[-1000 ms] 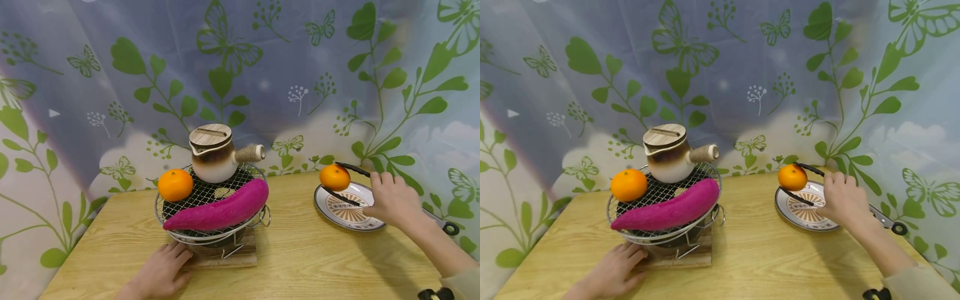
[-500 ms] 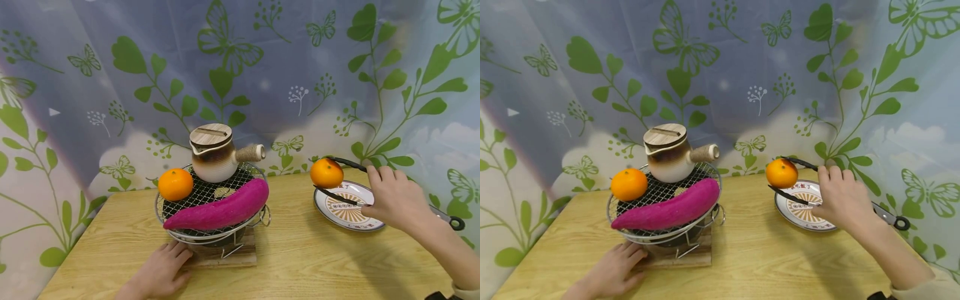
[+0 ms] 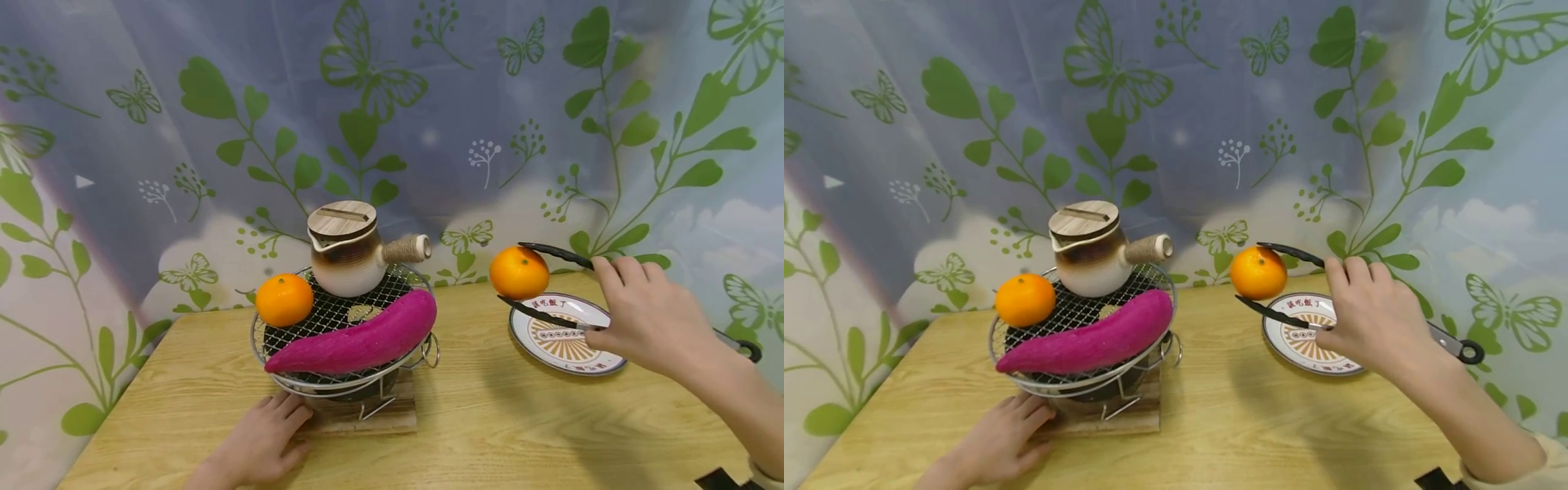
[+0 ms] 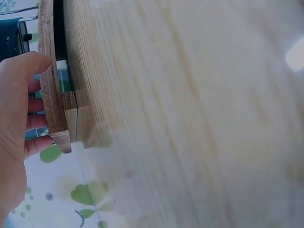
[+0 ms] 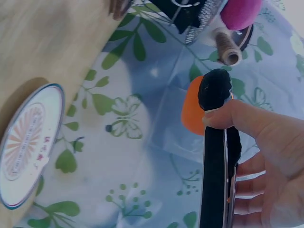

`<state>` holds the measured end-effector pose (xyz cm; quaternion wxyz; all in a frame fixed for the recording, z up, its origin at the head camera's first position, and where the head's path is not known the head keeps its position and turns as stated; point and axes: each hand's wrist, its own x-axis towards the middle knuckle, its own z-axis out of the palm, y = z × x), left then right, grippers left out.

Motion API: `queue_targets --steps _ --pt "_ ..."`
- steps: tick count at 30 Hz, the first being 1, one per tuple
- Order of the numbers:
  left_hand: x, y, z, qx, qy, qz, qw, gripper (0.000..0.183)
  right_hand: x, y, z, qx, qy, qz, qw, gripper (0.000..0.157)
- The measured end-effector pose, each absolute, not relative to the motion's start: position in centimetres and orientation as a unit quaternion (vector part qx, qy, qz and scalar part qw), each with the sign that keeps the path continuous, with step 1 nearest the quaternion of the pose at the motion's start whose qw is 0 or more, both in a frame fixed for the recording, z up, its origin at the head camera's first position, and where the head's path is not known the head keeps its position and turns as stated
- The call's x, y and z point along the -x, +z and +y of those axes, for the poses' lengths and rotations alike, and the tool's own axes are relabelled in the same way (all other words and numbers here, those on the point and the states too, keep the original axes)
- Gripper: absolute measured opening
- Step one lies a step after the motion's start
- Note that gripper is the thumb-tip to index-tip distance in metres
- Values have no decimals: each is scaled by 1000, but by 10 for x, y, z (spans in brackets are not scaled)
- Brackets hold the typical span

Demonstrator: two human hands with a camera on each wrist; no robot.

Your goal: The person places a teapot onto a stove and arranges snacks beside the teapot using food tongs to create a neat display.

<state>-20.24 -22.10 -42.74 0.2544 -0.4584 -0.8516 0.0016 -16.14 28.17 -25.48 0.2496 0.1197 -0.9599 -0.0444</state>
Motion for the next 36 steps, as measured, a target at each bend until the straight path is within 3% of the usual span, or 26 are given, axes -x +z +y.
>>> queue_targets --steps 10,16,26,36 --pt "204 -428 -223 466 -4 -846 257 37 151 -234 261 -142 -50 -937 315 92" --pt "204 -428 -222 467 -2 -844 263 39 146 -220 243 -158 -46 -933 320 95" --pt "203 -428 -221 460 -3 -852 249 37 150 -206 212 -219 -30 -907 358 81" --pt "204 -430 -222 458 -3 -853 250 38 159 -198 179 -255 -30 -909 329 83"
